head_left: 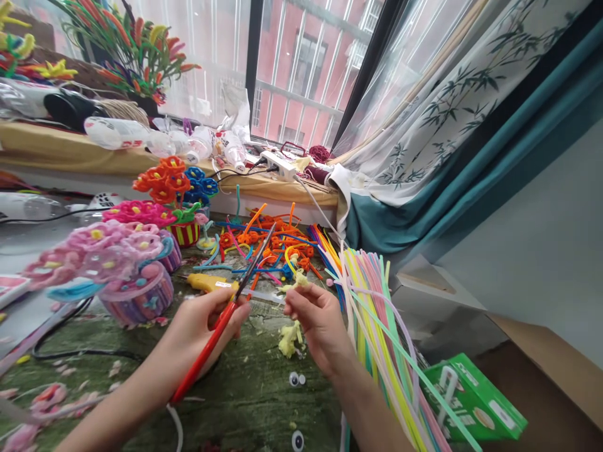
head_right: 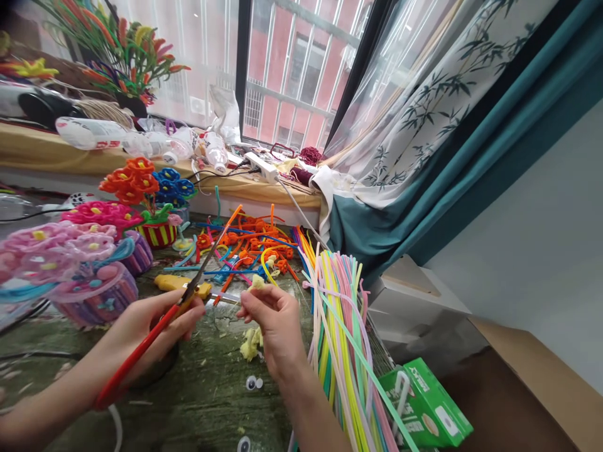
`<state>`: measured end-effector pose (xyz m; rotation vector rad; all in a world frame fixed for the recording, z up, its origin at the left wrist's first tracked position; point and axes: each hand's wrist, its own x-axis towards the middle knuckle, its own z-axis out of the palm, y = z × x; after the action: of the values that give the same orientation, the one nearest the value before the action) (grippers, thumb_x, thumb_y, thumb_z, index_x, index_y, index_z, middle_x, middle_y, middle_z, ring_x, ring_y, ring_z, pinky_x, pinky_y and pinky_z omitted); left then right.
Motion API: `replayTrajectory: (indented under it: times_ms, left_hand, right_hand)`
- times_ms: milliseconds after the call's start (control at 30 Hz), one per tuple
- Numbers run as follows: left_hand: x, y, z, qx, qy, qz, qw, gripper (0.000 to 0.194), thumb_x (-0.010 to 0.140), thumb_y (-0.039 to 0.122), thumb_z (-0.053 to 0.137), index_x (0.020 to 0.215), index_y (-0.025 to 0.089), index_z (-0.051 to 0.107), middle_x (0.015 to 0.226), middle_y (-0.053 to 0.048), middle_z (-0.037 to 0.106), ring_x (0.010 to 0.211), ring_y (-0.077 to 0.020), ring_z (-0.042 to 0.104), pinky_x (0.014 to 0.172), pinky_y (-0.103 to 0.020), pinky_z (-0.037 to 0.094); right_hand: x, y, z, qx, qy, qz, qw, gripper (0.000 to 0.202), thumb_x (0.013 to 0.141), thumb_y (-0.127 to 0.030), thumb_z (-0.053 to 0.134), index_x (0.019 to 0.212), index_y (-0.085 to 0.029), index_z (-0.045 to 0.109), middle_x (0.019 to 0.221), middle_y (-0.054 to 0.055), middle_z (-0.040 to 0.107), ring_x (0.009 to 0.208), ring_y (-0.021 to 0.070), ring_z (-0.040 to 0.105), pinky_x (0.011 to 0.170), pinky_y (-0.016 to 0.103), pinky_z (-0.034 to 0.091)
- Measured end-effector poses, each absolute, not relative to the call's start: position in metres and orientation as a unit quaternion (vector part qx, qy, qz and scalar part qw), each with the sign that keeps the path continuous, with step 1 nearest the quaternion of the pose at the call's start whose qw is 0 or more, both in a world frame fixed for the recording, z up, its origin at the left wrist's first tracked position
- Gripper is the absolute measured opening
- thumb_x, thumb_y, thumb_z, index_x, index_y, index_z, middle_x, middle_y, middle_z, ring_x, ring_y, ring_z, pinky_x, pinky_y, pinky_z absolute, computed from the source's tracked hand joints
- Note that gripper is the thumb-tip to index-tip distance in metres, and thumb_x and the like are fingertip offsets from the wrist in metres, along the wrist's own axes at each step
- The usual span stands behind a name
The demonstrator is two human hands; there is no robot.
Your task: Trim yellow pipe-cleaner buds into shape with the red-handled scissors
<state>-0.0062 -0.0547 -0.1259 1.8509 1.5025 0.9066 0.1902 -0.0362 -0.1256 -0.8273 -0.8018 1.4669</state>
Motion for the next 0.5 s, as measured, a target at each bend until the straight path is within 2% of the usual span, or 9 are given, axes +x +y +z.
replayTrajectory:
  times_ms: [100, 200, 500]
  left_hand:
    - [0.002, -0.059, -0.125, 0.675, 0.534, 0.352, 0.367, 0.049, 0.092, 0.068, 0.049, 0.068, 0.025, 0.055, 0.052, 0.005, 0.051, 0.043, -0.0125, 0.042, 0.041, -0.025, 0.033]
    - [0.005, -0.062, -0.125, 0.656, 0.518, 0.367, 0.408, 0.048, 0.090, 0.067, 0.055, 0.067, 0.025, 0.055, 0.051, 0.007, 0.047, 0.043, -0.0117, 0.041, 0.040, -0.024, 0.033]
    - [0.005, -0.060, -0.131, 0.640, 0.515, 0.402, 0.406, 0.047, 0.090, 0.064, 0.053, 0.065, 0.025, 0.053, 0.051, 0.007, 0.045, 0.043, -0.0106, 0.039, 0.039, -0.024, 0.027]
  right_hand:
    - [0.185, -0.041, -0.130, -0.348, -0.362, 0.655, 0.564, 0.034, 0.058, -0.036, 0.106, 0.069, -0.016, 0.081, 0.063, 0.002, 0.077, 0.056, 0.0126, 0.072, 0.054, 0.019, 0.054]
    - [0.181, -0.043, -0.136, -0.340, -0.373, 0.668, 0.546, 0.031, 0.063, -0.035, 0.104, 0.072, -0.016, 0.081, 0.069, 0.004, 0.081, 0.061, 0.0143, 0.076, 0.059, 0.020, 0.058]
    - [0.179, -0.037, -0.145, -0.331, -0.396, 0.663, 0.542, 0.034, 0.063, -0.039, 0.104, 0.075, -0.017, 0.081, 0.070, 0.003, 0.080, 0.059, 0.0160, 0.075, 0.057, 0.024, 0.059]
